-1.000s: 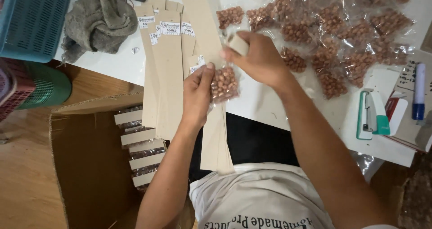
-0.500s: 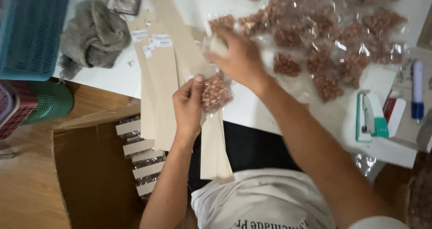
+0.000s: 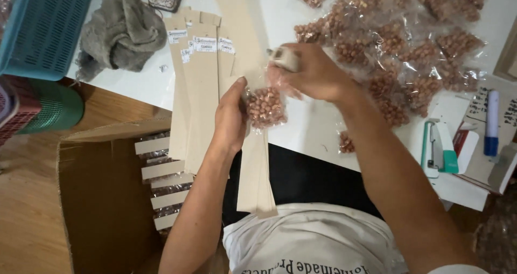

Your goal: Attaching cardboard header labels to plastic bags of nuts using a manual stapler

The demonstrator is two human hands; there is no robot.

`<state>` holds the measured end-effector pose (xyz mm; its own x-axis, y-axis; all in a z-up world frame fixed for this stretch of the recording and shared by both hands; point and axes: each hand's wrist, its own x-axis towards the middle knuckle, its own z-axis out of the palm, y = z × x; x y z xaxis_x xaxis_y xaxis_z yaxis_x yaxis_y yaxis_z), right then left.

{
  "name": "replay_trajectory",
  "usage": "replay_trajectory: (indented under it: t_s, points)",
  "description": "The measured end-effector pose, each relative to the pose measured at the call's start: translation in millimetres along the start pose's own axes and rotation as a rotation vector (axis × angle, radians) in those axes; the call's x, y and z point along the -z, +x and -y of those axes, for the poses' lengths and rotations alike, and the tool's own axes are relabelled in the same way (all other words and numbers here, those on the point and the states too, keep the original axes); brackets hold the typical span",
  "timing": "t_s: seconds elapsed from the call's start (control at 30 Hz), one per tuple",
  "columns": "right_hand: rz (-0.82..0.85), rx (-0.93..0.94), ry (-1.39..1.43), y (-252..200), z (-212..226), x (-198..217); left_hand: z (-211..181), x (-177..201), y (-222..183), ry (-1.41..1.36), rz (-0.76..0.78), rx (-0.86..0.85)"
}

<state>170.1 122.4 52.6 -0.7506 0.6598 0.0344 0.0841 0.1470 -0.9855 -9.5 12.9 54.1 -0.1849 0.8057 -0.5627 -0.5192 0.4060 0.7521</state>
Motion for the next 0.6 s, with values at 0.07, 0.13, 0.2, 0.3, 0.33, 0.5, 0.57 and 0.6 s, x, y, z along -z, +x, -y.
replay_trajectory:
  t_s: [0.07,0.13,0.2,0.3,0.33,0.5,0.57,0.6]
  points:
    - [-0.067,-0.032,-0.088,5.3,5.1,-6.5,-4.8,-9.9,-11.5,0.040,0.091,-0.071]
    - [-0.254,-0.117,-0.345,12.8,9.3,-15.9,-7.5,-12.8,-17.2,0.171,0.082,-0.136]
    - [-0.268,-0.144,-0.385,13.0,13.5,-21.4,12.0,0.5,3.6,0.221,0.114,-0.258]
    - [-0.391,-0.128,-0.383,16.4,16.3,-28.3,19.8,4.4,13.4,0.266,0.118,-0.387]
    - [-0.494,-0.084,-0.337,18.5,16.4,-30.9,18.7,3.6,13.0,0.262,0.086,-0.392]
    - [-0.696,-0.178,0.314,32.9,49.4,-57.4,19.8,5.0,8.1,0.377,0.093,-0.468]
    - [-0.759,-0.207,0.412,35.5,59.0,-62.0,18.9,4.5,6.4,0.431,0.113,-0.538]
    - [-0.759,-0.135,0.417,35.4,57.8,-62.5,20.0,4.8,5.7,0.510,0.175,-0.567]
